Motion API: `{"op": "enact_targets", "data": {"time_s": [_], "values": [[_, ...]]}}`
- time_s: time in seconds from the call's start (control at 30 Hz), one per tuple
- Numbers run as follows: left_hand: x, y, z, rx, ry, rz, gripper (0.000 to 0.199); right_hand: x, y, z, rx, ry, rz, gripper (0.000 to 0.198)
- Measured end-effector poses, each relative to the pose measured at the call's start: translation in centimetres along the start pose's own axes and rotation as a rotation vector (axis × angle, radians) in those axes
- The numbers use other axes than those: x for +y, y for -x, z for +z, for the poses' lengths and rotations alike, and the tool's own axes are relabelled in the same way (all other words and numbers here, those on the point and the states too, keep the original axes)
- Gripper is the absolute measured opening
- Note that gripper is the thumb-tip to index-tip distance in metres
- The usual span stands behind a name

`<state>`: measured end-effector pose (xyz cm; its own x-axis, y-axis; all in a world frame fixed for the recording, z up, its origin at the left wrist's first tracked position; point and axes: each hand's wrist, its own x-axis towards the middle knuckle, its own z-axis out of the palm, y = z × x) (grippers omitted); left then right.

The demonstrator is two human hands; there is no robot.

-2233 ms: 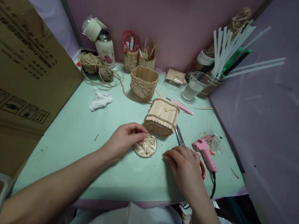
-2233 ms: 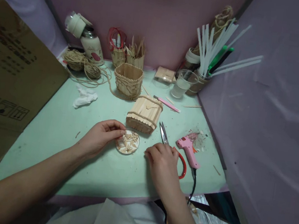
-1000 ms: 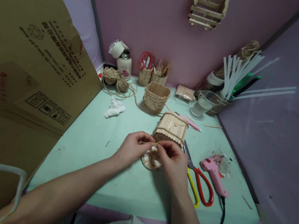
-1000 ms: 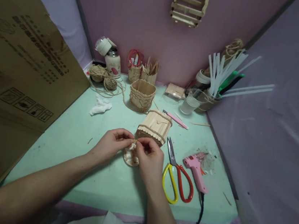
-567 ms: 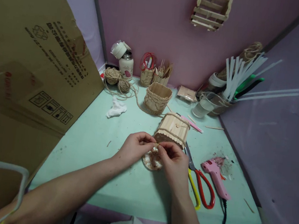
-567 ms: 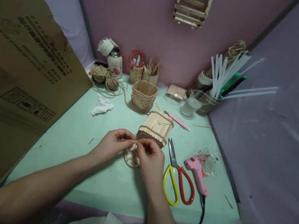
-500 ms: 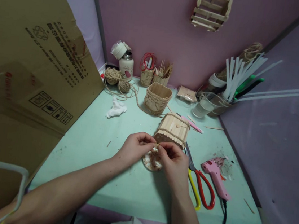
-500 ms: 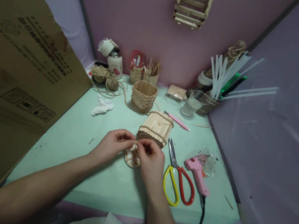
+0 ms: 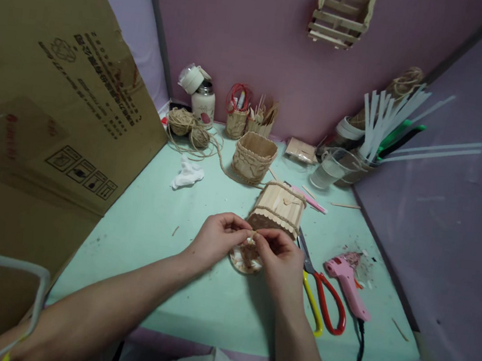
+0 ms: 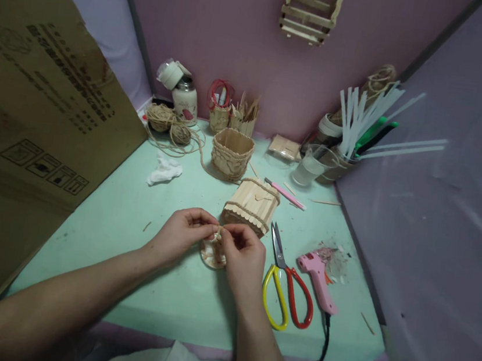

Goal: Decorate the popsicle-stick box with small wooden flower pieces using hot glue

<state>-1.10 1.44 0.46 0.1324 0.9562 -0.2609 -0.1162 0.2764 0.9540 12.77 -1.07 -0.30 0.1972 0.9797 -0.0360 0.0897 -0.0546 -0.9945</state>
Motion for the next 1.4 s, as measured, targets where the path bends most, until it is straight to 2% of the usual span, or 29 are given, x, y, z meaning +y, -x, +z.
{"op": "enact_targets", "data": {"time_s": [0.3, 0.57, 0.87, 1.4], "values": [[-0.02, -0.16, 0.07, 0.006, 0.05, -0.016, 0.014, 0.24, -0.02, -0.41, -0.005, -0.01, 0.021, 0.021], [0.53, 0.2, 0.31, -0.012, 0.056, -0.051, 0.015, 0.07, -0.08, -0.51, -0.047, -0.014, 0.065, 0.019], [0.71, -0.1, -0.2, -0.088, -0.15, 0.004, 0.01, 0.46, -0.28, -0.78, -0.059, -0.052, 0.117, 0.017], [-0.02, 0.13, 0.19, -0.047, -0.063, -0.057, 0.012, 0.09, -0.13, -0.41, -0.046, -0.068, 0.146, 0.016]]}}
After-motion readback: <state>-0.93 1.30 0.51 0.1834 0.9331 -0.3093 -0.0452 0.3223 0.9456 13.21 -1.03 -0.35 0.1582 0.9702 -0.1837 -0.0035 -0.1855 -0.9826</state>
